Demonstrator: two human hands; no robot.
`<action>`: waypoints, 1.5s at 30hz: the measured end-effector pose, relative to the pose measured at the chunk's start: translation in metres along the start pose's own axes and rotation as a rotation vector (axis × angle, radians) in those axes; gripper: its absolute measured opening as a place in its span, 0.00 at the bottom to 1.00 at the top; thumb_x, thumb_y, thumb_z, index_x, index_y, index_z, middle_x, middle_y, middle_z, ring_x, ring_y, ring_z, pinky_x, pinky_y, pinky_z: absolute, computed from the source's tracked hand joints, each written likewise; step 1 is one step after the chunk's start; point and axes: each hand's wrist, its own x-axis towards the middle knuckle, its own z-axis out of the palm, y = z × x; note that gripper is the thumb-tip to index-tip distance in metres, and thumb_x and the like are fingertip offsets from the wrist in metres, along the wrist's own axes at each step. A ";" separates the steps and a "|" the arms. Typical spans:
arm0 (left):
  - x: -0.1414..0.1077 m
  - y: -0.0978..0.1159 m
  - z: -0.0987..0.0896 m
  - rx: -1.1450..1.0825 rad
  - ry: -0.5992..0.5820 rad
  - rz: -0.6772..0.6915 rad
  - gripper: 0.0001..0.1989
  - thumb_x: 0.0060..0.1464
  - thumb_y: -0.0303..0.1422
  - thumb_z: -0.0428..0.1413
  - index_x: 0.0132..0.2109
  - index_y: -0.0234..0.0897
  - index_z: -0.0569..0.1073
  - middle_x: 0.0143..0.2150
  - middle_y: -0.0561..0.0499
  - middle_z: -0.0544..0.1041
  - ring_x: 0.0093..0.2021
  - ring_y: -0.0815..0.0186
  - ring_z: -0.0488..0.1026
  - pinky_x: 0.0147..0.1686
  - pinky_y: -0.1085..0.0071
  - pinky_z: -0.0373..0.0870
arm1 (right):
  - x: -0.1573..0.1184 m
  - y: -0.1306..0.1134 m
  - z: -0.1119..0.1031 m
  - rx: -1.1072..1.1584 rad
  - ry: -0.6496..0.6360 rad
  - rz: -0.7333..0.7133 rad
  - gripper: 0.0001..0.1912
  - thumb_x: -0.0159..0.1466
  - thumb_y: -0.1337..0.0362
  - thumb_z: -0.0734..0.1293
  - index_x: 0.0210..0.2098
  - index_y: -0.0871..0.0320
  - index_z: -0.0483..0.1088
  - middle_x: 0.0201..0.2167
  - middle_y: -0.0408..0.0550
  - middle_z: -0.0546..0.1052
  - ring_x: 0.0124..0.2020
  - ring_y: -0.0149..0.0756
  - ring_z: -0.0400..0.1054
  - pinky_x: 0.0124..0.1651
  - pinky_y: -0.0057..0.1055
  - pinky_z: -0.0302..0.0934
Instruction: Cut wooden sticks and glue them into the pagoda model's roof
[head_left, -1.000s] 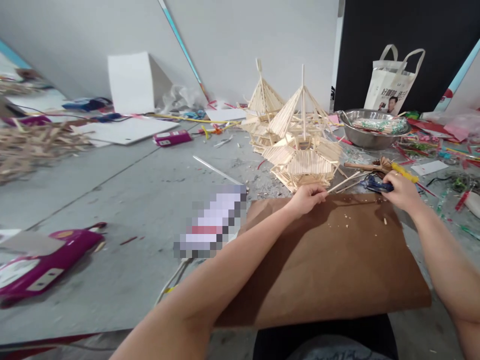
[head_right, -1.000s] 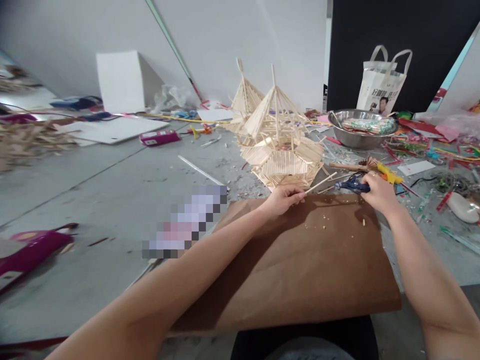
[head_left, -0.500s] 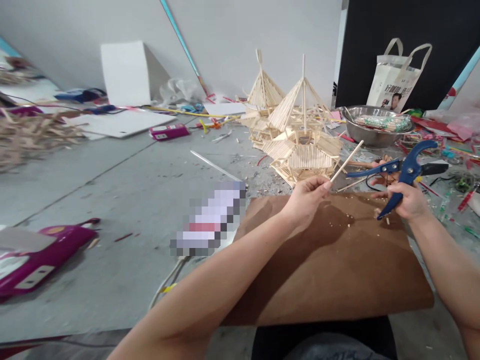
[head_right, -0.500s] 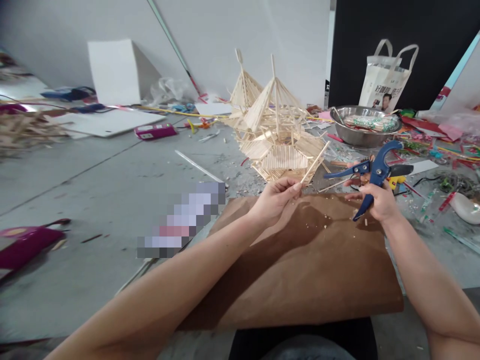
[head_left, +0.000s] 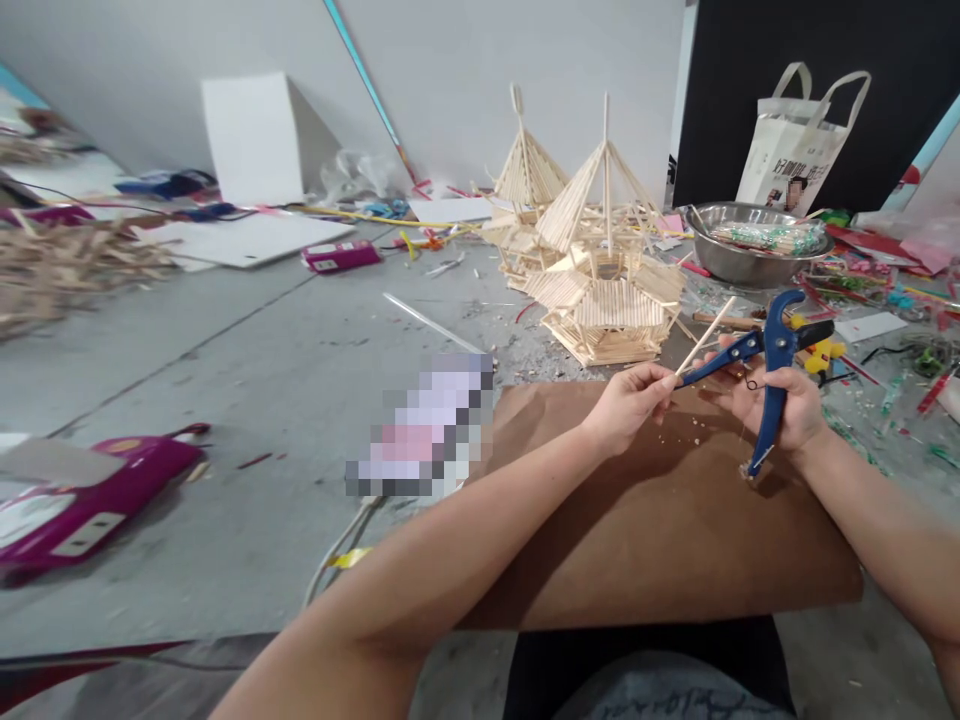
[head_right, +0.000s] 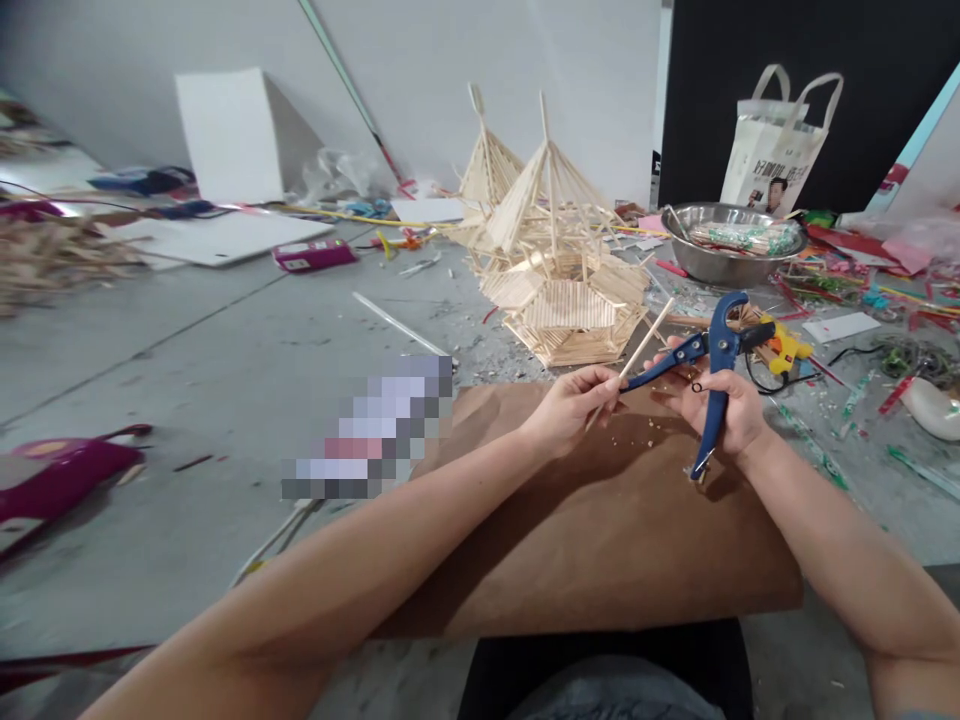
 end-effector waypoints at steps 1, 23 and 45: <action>0.001 -0.001 0.001 0.012 0.010 -0.001 0.14 0.41 0.40 0.60 0.27 0.33 0.69 0.16 0.58 0.65 0.16 0.78 0.61 0.19 0.78 0.58 | 0.000 0.000 0.001 -0.023 0.005 -0.033 0.23 0.48 0.60 0.53 0.41 0.55 0.67 0.41 0.52 0.73 0.41 0.44 0.68 0.39 0.45 0.63; -0.009 0.016 0.004 0.189 0.053 0.094 0.16 0.42 0.43 0.58 0.26 0.33 0.66 0.15 0.60 0.58 0.14 0.80 0.51 0.14 0.78 0.45 | -0.001 0.012 -0.002 -1.419 0.163 -0.181 0.21 0.50 0.65 0.61 0.44 0.57 0.62 0.41 0.53 0.70 0.43 0.43 0.64 0.46 0.36 0.57; -0.010 0.004 0.010 0.182 -0.026 0.095 0.18 0.42 0.44 0.59 0.28 0.32 0.65 0.17 0.60 0.58 0.16 0.81 0.49 0.16 0.78 0.45 | -0.009 -0.002 0.017 -1.496 0.022 -0.058 0.17 0.50 0.63 0.62 0.40 0.58 0.65 0.40 0.52 0.73 0.42 0.43 0.67 0.44 0.34 0.58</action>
